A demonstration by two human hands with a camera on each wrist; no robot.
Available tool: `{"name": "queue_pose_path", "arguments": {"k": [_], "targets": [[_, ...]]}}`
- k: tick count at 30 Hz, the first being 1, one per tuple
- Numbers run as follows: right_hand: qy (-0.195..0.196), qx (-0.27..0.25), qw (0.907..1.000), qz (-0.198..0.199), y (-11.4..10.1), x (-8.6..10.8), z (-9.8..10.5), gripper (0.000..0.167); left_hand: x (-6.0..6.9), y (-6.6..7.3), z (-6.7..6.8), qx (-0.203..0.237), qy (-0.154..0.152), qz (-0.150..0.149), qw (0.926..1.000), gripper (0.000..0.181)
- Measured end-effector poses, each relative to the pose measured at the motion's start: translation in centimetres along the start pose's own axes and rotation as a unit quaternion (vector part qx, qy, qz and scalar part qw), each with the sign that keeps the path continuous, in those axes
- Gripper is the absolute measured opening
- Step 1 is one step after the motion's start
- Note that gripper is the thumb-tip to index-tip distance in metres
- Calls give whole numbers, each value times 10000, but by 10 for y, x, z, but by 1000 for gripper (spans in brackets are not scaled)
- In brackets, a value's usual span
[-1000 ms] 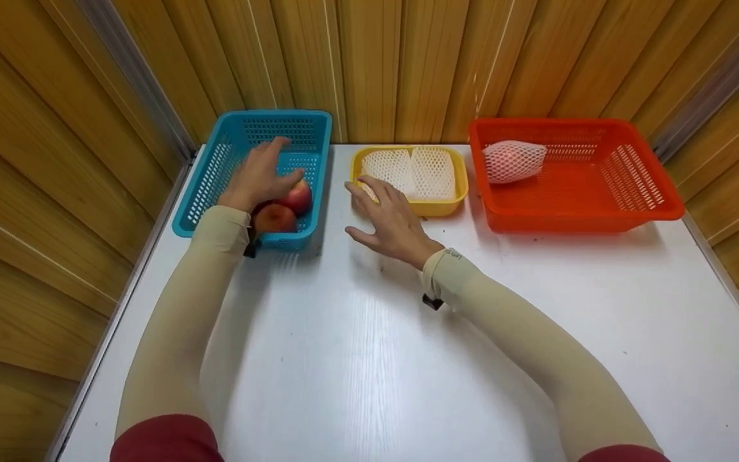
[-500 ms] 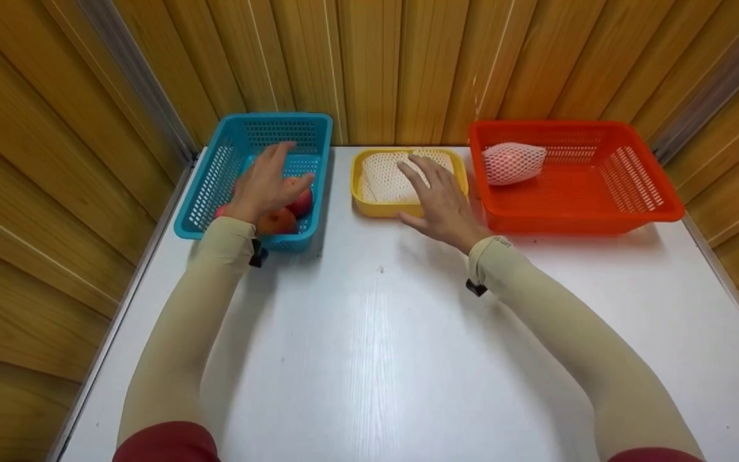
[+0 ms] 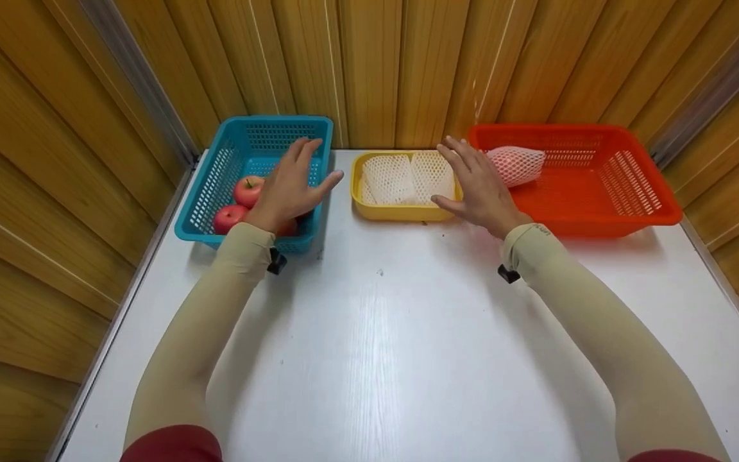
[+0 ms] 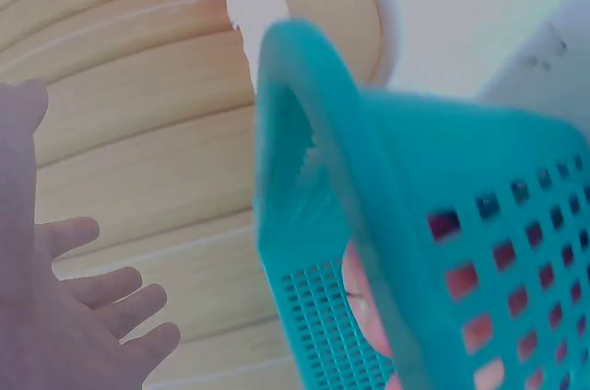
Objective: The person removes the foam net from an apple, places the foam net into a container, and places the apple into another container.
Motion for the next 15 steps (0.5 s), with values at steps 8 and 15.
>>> {"name": "queue_pose_path", "arguments": {"k": [8, 15], "targets": [[-120, 256, 9995, -158, 20, 1, 12, 100, 0, 15, -3, 112, 363, -349, 9987, 86], [-225, 186, 9989, -377, 35, 4, 18, 102, 0, 31, -11, 199, 912, -772, 9926, 81]]}}
Point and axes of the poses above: each hand's wrist, its own x-axis away from the middle knuckle, its own z-axis out of the back of the hand, y = z × x, the point moved 3 cm from there along -x, towards the middle knuckle, and after that the axes turned 1 degree about z, right-handed, at the moved point
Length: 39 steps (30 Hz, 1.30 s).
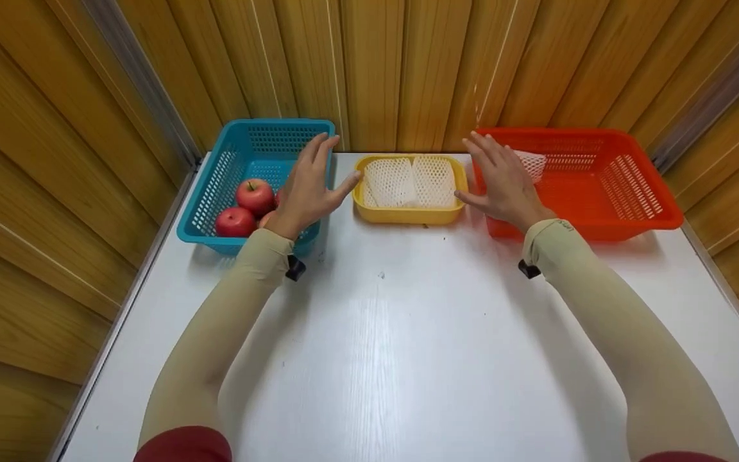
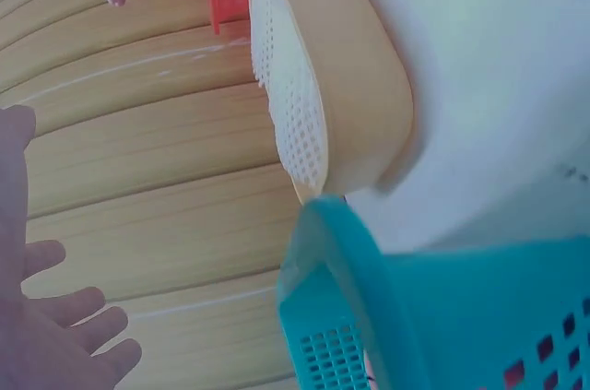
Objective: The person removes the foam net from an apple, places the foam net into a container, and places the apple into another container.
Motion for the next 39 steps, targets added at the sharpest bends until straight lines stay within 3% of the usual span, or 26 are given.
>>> {"name": "queue_pose_path", "arguments": {"k": [6, 19, 26, 39], "targets": [[-31, -43, 9999, -149, 16, 2, 8, 101, -1, 21, -11, 84, 102, -287, 9995, 80], [-310, -33, 9978, -590, 48, 8, 23, 101, -2, 62, -46, 244, -211, -622, 9975, 82], [-393, 52, 9973, -621, 59, 6, 26, 105, -4, 73, -61, 449, -372, -601, 9965, 85], [-1073, 39, 9903, -886, 78, -2, 30, 105, -3, 91, -88, 573, -527, -862, 9932, 86]]}}
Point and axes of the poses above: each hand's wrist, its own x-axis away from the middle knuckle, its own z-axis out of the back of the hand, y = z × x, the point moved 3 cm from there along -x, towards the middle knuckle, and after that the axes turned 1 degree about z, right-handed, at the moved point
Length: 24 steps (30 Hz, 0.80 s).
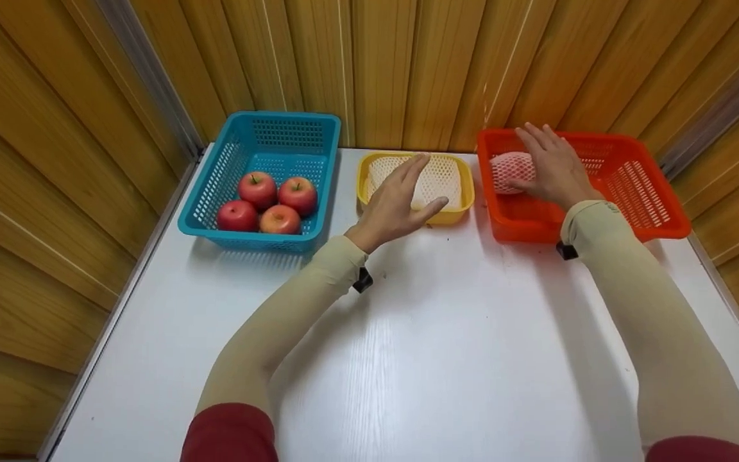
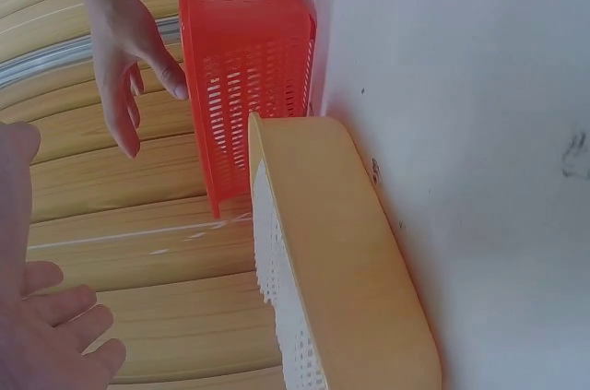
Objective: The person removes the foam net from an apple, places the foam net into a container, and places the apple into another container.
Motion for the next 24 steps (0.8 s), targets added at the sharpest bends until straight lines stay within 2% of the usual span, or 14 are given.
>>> {"name": "queue_pose_path", "arguments": {"k": [9, 16, 24], "targets": [[-205, -54, 9998, 31, 12, -3, 3, 106, -7, 9, -21, 215, -119, -84, 9997, 83], [-383, 34, 9993, 4, 20, -8, 10, 108, -16, 16, -36, 241, -113, -217, 9994, 74], [-524, 21, 9986, -31, 32, -8, 16, 110, -29, 26, -61, 279, -362, -376, 9982, 65]]}}
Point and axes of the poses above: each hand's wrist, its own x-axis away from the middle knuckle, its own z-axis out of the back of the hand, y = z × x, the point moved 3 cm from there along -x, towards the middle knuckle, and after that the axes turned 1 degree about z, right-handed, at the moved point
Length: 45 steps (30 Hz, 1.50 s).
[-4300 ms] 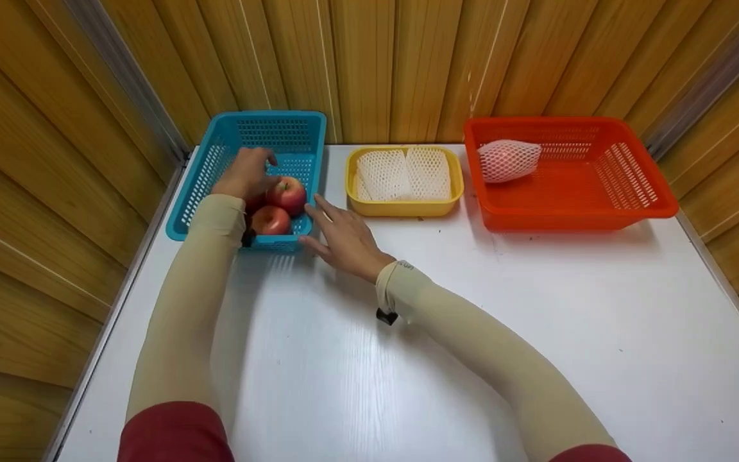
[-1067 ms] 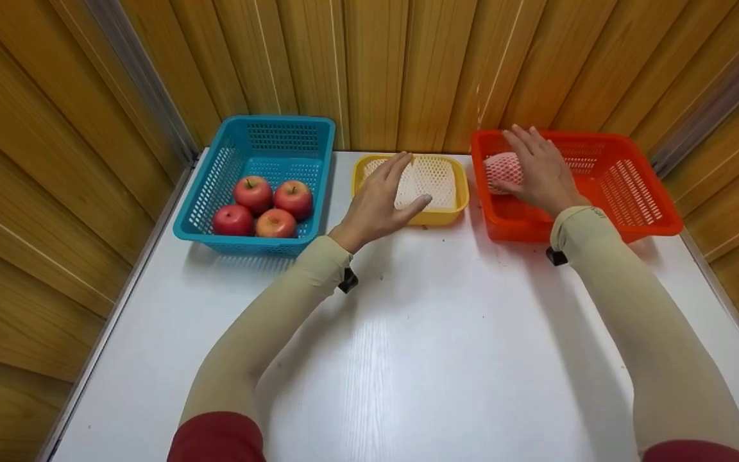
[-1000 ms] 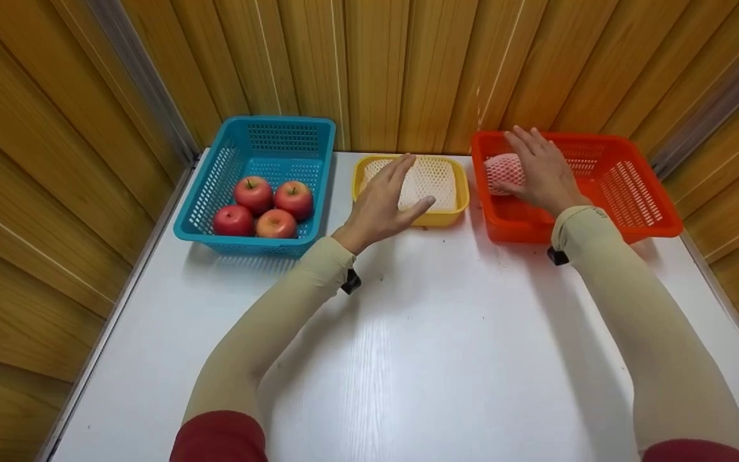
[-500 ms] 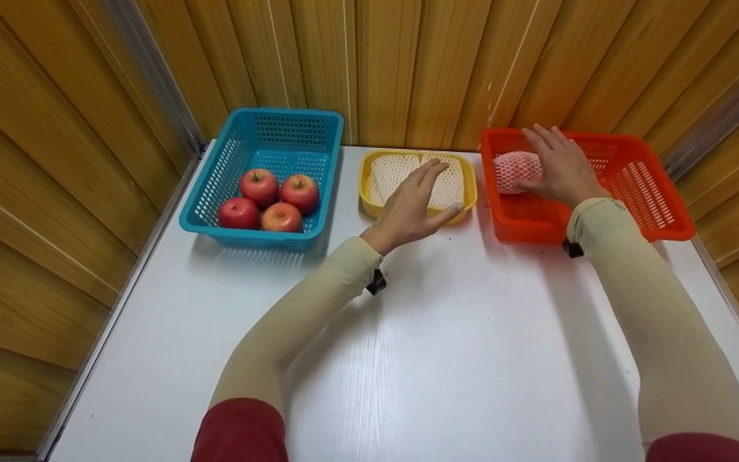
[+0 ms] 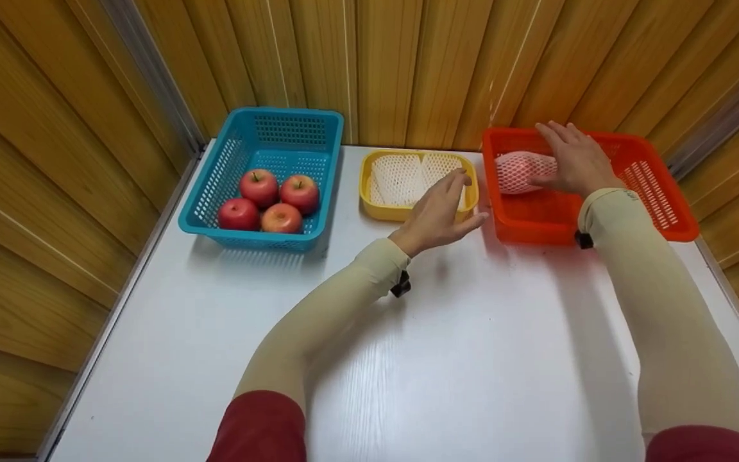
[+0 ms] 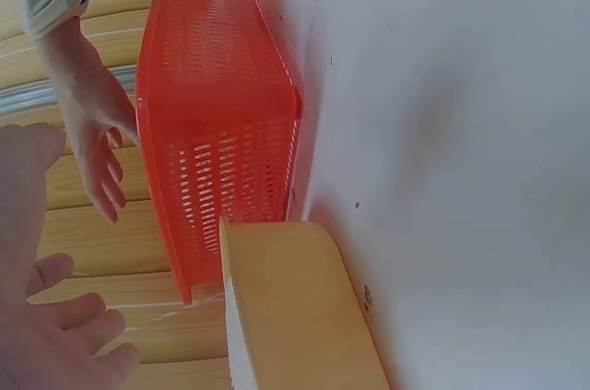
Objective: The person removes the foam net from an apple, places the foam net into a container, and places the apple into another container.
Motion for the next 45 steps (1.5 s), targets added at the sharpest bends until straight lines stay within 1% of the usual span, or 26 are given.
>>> {"name": "queue_pose_path", "arguments": {"k": [5, 11, 13, 16, 20, 24, 28, 31, 34, 39, 45], "targets": [[14, 70, 10000, -20, -1, -5, 5, 111, -10, 4, -12, 48, -222, 17, 9997, 69], [-25, 82, 10000, 0, -3, -10, 0, 111, -12, 3, -23, -104, -511, 270, 9983, 88], [-35, 64, 10000, -29, -1, -9, 0, 111, -13, 4, -26, -154, -597, 351, 9975, 90], [-32, 90, 9999, -78, 2, -8, 1, 112, -15, 4, -30, -185, -659, 433, 9967, 90], [-86, 135, 9999, -23, 4, -10, 3, 112, -17, 6, -34, -225, -722, 521, 9958, 90], [-146, 130, 9998, 11, 3, -12, 2, 111, -19, 9, -39, -110, -926, 683, 9933, 92], [-223, 96, 9997, -39, 2, -14, 0, 110, -22, 13, -45, -86, -1080, 753, 9913, 93], [-333, 37, 9994, -97, 0, -17, -2, 109, -25, 14, -50, -191, -1123, 757, 9906, 93], [-428, -23, 9990, -90, -4, -23, -4, 109, -25, 13, -53, -207, -1143, 890, 9892, 92], [-569, -17, 9983, -85, -8, -29, -6, 107, -26, 13, -56, -45, -1217, 1153, 9858, 91], [-855, -4, 9959, -293, -7, -32, -5, 106, -28, 15, -58, -128, -1339, 1197, 9837, 92]]}}
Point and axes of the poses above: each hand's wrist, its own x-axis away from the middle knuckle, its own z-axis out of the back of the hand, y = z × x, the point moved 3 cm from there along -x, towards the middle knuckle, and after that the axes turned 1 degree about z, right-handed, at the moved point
